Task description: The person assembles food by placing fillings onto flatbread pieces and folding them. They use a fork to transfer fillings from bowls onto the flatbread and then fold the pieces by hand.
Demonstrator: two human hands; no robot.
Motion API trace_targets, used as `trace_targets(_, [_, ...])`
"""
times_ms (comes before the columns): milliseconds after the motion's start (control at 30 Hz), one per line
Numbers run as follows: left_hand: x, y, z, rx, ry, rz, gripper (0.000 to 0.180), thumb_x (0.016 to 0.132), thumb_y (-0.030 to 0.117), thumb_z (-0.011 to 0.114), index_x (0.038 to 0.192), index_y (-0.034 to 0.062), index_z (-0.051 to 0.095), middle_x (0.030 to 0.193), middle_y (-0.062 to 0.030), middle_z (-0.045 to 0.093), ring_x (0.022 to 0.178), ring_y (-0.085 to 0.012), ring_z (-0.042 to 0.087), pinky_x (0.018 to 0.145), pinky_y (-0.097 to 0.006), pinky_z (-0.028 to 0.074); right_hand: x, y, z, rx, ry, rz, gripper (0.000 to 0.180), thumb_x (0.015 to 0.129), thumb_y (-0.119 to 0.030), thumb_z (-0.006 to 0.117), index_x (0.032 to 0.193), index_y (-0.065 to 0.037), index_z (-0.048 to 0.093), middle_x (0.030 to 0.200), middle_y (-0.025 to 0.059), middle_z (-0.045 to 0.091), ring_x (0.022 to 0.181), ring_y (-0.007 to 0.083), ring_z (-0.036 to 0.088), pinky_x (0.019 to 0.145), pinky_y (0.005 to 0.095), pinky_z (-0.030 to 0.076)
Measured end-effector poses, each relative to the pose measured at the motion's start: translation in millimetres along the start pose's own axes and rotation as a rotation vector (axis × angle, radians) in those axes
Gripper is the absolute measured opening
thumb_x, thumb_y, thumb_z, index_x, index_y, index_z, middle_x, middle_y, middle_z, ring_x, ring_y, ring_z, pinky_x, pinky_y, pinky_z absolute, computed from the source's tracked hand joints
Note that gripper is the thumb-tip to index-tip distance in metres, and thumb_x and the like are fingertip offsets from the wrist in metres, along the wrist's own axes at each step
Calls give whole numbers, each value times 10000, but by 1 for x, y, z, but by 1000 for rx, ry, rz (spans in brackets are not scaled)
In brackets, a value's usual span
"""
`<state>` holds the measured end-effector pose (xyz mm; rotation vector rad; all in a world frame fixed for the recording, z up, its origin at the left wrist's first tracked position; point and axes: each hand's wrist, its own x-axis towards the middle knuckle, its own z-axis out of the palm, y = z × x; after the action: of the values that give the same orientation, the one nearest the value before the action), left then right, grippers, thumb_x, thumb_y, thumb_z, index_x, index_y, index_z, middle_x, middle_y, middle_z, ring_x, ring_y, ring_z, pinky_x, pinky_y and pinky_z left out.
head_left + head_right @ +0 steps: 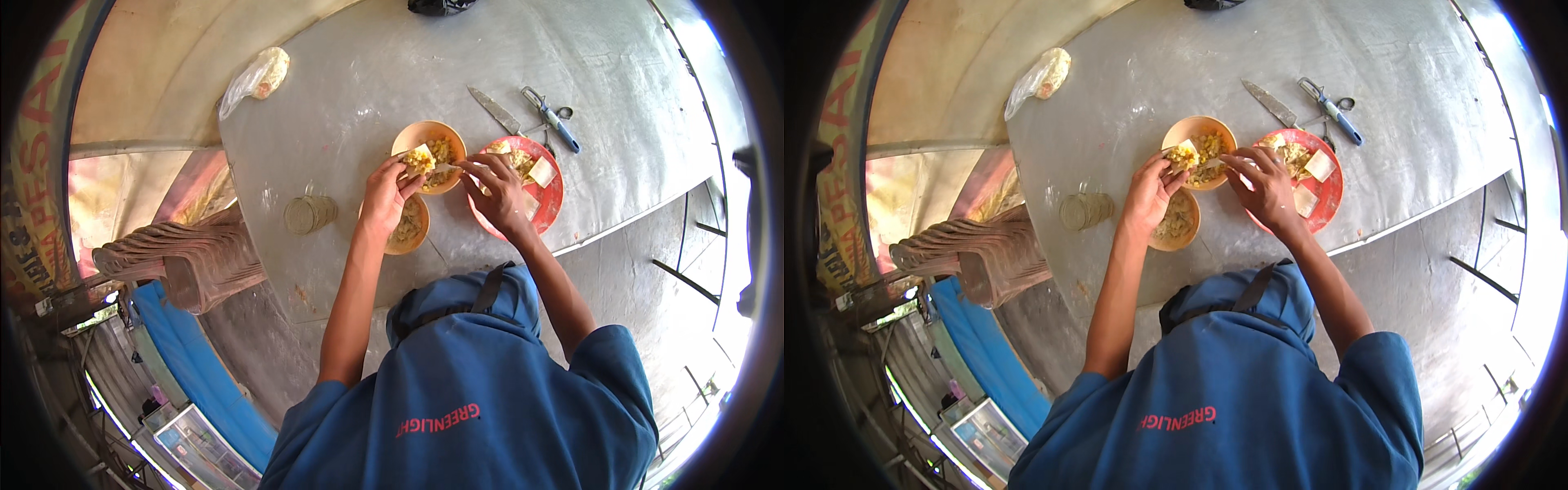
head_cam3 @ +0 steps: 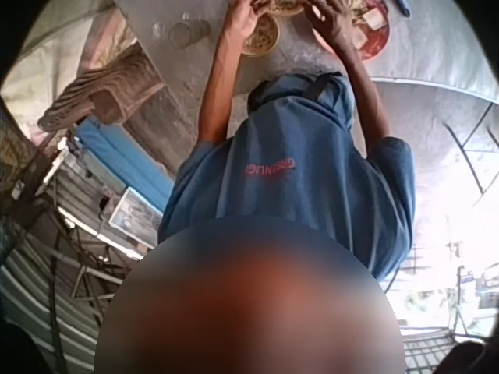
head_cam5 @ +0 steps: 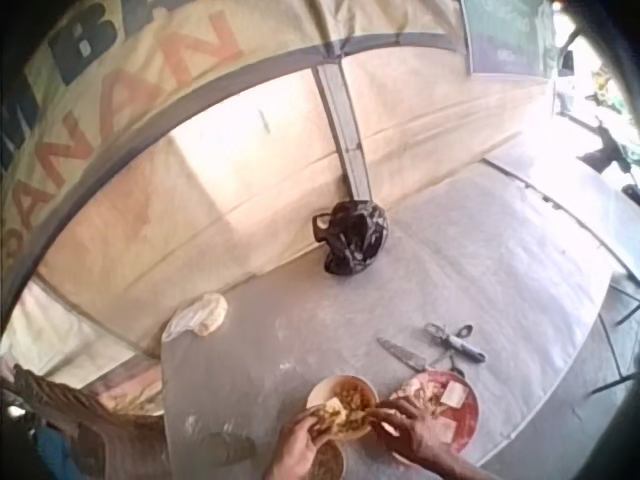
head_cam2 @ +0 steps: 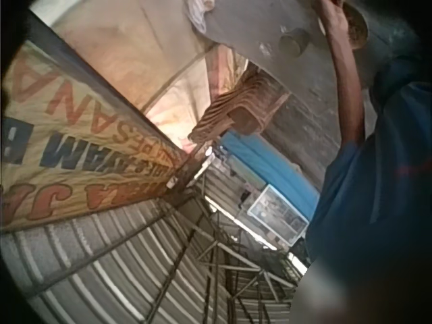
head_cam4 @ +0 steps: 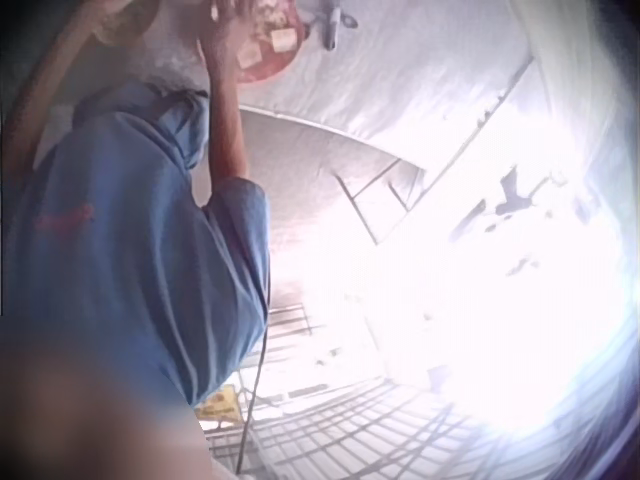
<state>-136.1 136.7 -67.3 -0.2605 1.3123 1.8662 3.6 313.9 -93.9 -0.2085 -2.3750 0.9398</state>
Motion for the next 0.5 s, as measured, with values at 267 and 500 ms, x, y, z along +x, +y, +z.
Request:
trace_targets(267, [-6, 0, 7, 50, -3, -2, 257, 1016, 44, 411, 1158, -80, 586, 1078, -138, 662, 964, -202, 694, 900, -328, 614, 20, -16, 22, -34, -61, -218, 388, 784, -101, 749, 1162, -188, 725, 1186, 65, 643, 1018, 275, 632, 773, 386, 574])
trace_targets(500, [-16, -2, 6, 55, -84, 12, 227, 1016, 74, 484, 1164, -49, 605, 1100, -111, 660, 1006, -183, 678, 940, -321, 583, 21, -19, 15, -67, -95, -212, 358, 791, -137, 752, 1140, -214, 739, 1179, 61, 622, 1028, 288, 589, 744, 391, 566])
